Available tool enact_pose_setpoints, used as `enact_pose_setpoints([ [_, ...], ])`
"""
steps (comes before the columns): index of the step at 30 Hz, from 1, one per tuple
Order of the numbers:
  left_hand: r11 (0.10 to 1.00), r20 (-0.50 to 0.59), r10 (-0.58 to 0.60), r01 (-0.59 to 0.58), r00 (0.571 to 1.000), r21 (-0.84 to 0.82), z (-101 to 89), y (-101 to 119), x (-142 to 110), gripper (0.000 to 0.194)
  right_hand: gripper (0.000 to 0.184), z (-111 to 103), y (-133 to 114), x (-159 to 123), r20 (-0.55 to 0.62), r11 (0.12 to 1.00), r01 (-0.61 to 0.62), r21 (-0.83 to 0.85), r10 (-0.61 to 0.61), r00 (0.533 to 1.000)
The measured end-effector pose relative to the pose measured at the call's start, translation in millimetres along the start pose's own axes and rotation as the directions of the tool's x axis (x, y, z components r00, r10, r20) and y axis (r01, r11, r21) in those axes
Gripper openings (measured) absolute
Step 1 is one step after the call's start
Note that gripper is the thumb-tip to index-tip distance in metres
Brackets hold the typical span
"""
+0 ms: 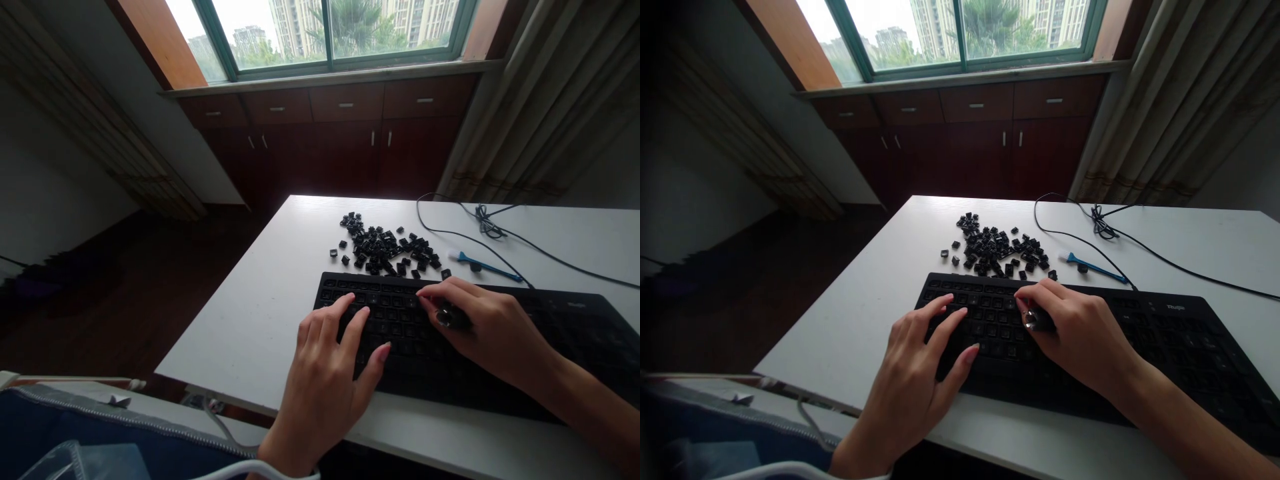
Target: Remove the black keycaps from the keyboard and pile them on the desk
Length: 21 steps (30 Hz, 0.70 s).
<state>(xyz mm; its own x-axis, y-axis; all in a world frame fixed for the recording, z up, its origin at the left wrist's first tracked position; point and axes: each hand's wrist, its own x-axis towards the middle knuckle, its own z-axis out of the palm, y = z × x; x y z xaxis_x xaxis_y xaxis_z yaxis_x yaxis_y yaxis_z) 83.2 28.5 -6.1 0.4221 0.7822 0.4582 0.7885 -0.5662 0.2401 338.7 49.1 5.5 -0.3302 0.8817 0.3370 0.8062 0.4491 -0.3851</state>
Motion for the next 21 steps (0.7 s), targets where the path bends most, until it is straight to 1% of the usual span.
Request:
enact_pose_setpoints([
  [5, 1.0, -0.006, 0.014, -0.014, 1.0, 0.017, -0.9, -0.1, 1.5, 0.046, 0.023, 0.2, 0.1, 0.2, 0.003, 1.0, -0.008, -0.005, 0.008, 1.0],
  [9, 1.0, 0.019, 0.004, -0.005, 1.0, 0.014, 0.1, -0.6, 1.9, 0.043, 0.023, 0.2, 0.2, 0.0, 0.007, 1.0, -0.01, -0.005, 0.01, 1.0],
  [15, 1.0, 0.019, -0.003, 0.003, 1.0, 0.029, 1.2, -0.1, 1.3, 0.042, 0.022, 1.0, 0.4, -0.3, 0.022, 1.0, -0.015, -0.002, 0.015, 1.0],
  [21, 0.999, 0.072, 0.008, -0.011, 0.997, 0.036, -0.5, -1.1, 2.1, 0.051, 0.026, 1.5, -0.7, 1.5, 0.038, 1.0, -0.019, -0.009, 0.019, 0.999],
])
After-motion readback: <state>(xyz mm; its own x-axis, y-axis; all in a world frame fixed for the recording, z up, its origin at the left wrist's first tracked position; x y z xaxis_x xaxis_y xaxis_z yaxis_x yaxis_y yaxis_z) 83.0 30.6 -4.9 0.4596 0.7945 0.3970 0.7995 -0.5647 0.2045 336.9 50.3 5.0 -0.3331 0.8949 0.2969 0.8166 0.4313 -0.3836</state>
